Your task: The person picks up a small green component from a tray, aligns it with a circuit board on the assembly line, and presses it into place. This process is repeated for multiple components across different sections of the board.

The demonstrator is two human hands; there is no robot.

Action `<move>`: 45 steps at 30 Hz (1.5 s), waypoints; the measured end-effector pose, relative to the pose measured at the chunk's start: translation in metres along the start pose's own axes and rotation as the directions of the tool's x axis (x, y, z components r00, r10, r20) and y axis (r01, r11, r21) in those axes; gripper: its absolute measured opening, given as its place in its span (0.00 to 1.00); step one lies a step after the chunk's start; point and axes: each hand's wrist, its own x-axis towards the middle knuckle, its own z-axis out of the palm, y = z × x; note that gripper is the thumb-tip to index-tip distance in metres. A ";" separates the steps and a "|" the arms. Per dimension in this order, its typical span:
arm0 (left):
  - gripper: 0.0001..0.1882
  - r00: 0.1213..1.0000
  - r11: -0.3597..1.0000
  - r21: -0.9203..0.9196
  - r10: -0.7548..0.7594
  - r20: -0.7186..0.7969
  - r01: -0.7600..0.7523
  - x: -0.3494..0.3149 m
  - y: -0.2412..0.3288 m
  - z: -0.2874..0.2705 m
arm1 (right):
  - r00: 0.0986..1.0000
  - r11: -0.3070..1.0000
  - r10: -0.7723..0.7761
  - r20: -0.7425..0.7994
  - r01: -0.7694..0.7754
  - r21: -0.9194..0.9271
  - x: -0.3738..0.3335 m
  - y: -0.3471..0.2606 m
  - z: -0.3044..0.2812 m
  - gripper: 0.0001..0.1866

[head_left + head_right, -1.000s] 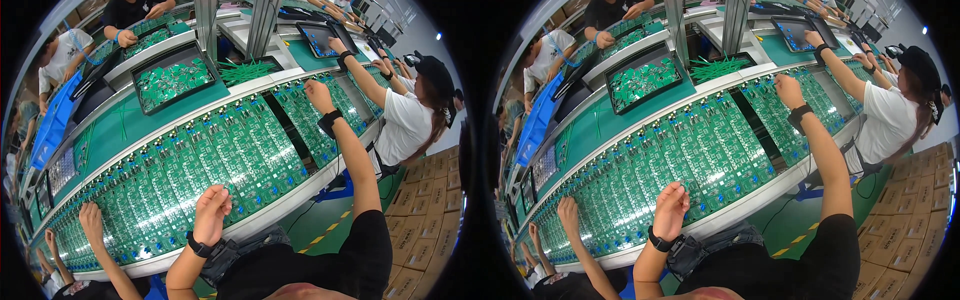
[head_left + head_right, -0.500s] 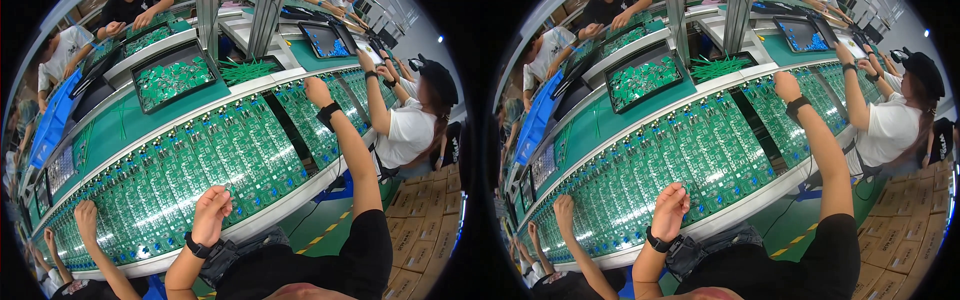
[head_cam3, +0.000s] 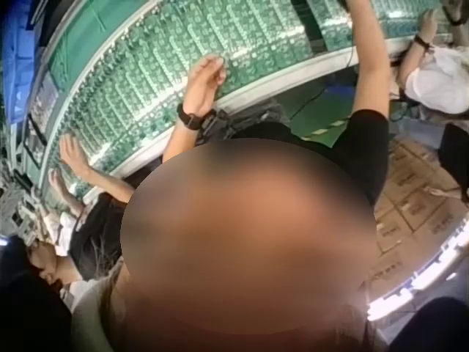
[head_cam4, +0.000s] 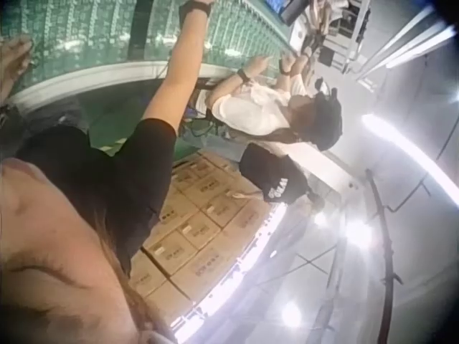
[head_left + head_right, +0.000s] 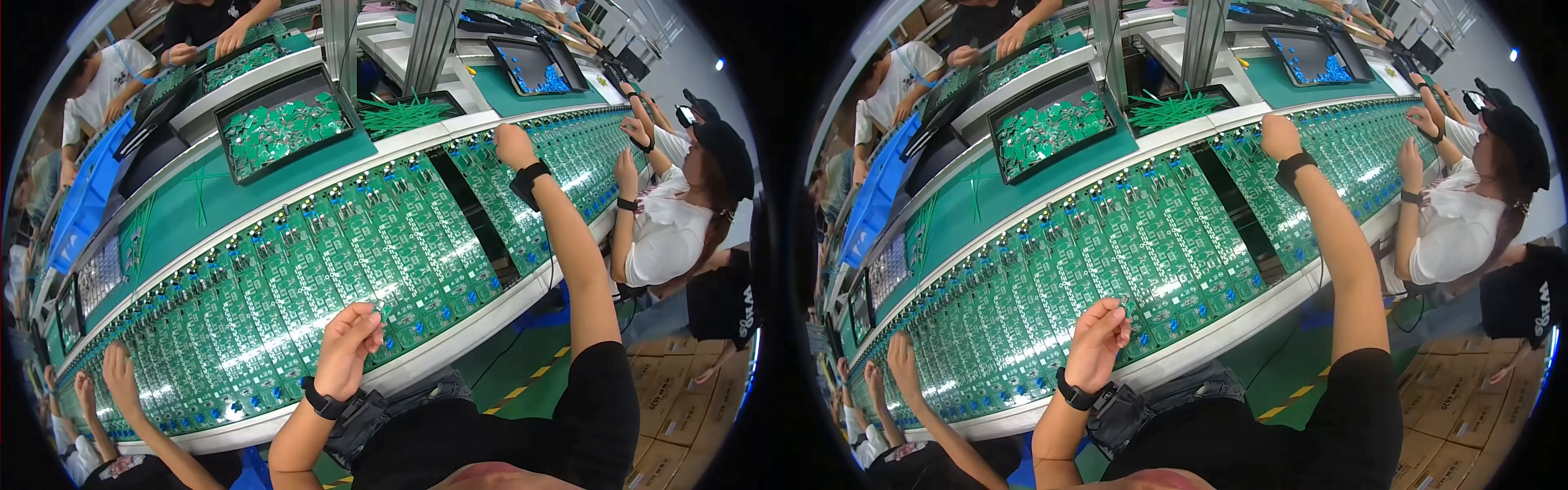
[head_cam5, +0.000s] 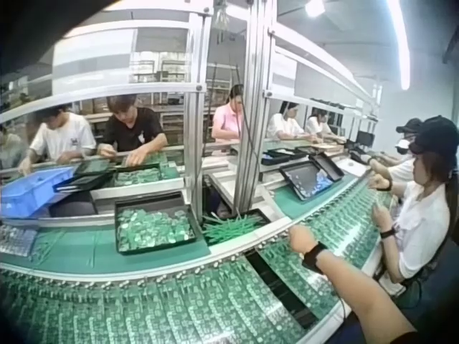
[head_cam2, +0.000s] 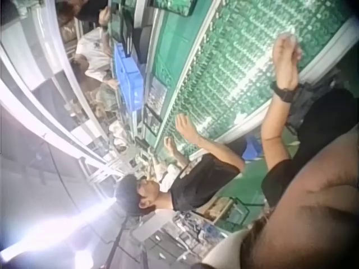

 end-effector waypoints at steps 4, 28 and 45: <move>0.04 1.000 1.000 0.007 0.008 0.000 -0.008 0.000 0.001 -0.001 | 0.999 0.997 0.040 -0.004 -0.040 -0.061 -0.001 -0.021 -0.005 0.04; 0.06 0.995 0.998 -0.013 0.063 0.075 -0.062 -0.003 -0.006 0.007 | 0.994 0.994 0.108 0.029 -0.107 -0.037 -0.004 -0.055 -0.015 0.06; 0.05 0.973 0.972 0.042 0.231 -0.030 -0.229 0.010 0.007 0.004 | 0.921 0.584 -0.366 0.133 0.116 0.803 -0.120 -0.197 -0.130 0.12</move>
